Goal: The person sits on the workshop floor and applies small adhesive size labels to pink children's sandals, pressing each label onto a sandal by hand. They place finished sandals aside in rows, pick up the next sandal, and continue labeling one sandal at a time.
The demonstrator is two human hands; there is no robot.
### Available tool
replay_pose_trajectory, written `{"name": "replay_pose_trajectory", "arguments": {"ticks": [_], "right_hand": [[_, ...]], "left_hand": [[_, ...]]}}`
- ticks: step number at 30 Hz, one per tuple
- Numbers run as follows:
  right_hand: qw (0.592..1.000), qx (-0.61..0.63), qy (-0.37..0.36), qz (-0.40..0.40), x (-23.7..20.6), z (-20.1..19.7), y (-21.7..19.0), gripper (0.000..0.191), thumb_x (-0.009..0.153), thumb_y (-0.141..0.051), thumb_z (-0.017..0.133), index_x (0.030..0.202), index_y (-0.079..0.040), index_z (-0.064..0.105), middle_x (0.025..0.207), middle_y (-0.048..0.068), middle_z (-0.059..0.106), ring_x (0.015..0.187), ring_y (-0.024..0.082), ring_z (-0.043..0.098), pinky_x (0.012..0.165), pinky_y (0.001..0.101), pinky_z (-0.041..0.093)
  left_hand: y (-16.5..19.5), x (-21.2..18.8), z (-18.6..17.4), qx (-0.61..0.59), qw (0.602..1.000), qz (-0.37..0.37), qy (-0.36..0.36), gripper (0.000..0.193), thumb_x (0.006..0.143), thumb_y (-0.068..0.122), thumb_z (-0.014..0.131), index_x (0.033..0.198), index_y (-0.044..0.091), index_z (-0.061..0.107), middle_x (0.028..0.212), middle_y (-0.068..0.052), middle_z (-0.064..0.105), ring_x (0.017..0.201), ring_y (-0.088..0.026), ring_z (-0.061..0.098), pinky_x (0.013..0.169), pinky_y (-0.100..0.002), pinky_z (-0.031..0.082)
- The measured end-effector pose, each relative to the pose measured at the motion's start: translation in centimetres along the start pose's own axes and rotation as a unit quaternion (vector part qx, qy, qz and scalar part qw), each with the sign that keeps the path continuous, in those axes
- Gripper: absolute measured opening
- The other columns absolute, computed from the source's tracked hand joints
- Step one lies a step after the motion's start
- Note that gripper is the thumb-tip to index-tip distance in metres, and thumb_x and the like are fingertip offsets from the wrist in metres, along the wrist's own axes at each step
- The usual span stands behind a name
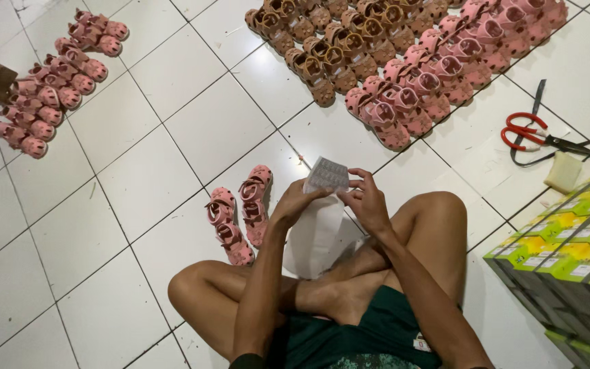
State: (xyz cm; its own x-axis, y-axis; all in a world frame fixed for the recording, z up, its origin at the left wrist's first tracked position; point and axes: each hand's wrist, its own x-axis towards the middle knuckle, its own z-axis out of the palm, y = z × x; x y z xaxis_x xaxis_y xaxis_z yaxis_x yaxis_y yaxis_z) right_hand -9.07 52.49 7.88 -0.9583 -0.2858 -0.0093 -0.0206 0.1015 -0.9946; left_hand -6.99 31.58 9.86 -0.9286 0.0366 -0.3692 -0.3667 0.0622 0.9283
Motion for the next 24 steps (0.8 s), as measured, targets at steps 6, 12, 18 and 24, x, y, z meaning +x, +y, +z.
{"name": "replay_pose_trajectory", "arguments": {"ticks": [6, 12, 18, 24], "right_hand": [[0.987, -0.079, 0.02, -0.135, -3.8, -0.3, -8.0, 0.057, 0.091, -0.011, 0.078, 0.14, -0.003, 0.049, 0.107, 0.012, 0.075, 0.09, 0.014, 0.076, 0.075, 0.0269, 0.064], [0.941, -0.178, 0.079, -0.278, -5.8, -1.6, -13.8, 0.051, 0.089, -0.008, 0.081, 0.135, -0.004, 0.057, 0.108, 0.011, 0.073, 0.091, 0.017, 0.074, 0.08, 0.0305, 0.062], [0.901, -0.232, 0.063, -0.361, -6.7, -1.7, -16.5, 0.049, 0.09, -0.005, 0.08, 0.135, -0.005, 0.06, 0.11, 0.009, 0.074, 0.099, 0.02, 0.075, 0.083, 0.0325, 0.061], [0.893, -0.248, 0.071, -0.37, -7.3, -1.6, -17.5, 0.046, 0.089, -0.004, 0.08, 0.131, -0.005, 0.062, 0.109, 0.009, 0.074, 0.099, 0.022, 0.074, 0.083, 0.0338, 0.06]], "left_hand": [[8.7, -6.8, 0.3, 0.034, 0.998, 0.054, -0.01, 0.047, 0.085, 0.035, 0.078, 0.113, -0.003, 0.073, 0.097, -0.01, 0.079, 0.085, -0.015, 0.074, 0.08, -0.03, 0.058], [11.4, -10.3, 0.7, 0.0, 0.994, 0.109, 0.024, 0.038, 0.09, 0.026, 0.076, 0.109, -0.006, 0.071, 0.096, -0.012, 0.078, 0.086, -0.016, 0.075, 0.082, -0.031, 0.059], [11.1, -12.0, 1.2, -0.006, 0.992, 0.123, 0.022, 0.036, 0.091, 0.024, 0.074, 0.113, -0.005, 0.068, 0.097, -0.011, 0.078, 0.088, -0.015, 0.076, 0.084, -0.03, 0.058], [11.3, -12.8, 2.1, -0.017, 0.984, 0.177, 0.029, 0.035, 0.094, 0.02, 0.073, 0.118, -0.004, 0.063, 0.103, -0.009, 0.075, 0.093, -0.012, 0.072, 0.085, -0.029, 0.059]]}}
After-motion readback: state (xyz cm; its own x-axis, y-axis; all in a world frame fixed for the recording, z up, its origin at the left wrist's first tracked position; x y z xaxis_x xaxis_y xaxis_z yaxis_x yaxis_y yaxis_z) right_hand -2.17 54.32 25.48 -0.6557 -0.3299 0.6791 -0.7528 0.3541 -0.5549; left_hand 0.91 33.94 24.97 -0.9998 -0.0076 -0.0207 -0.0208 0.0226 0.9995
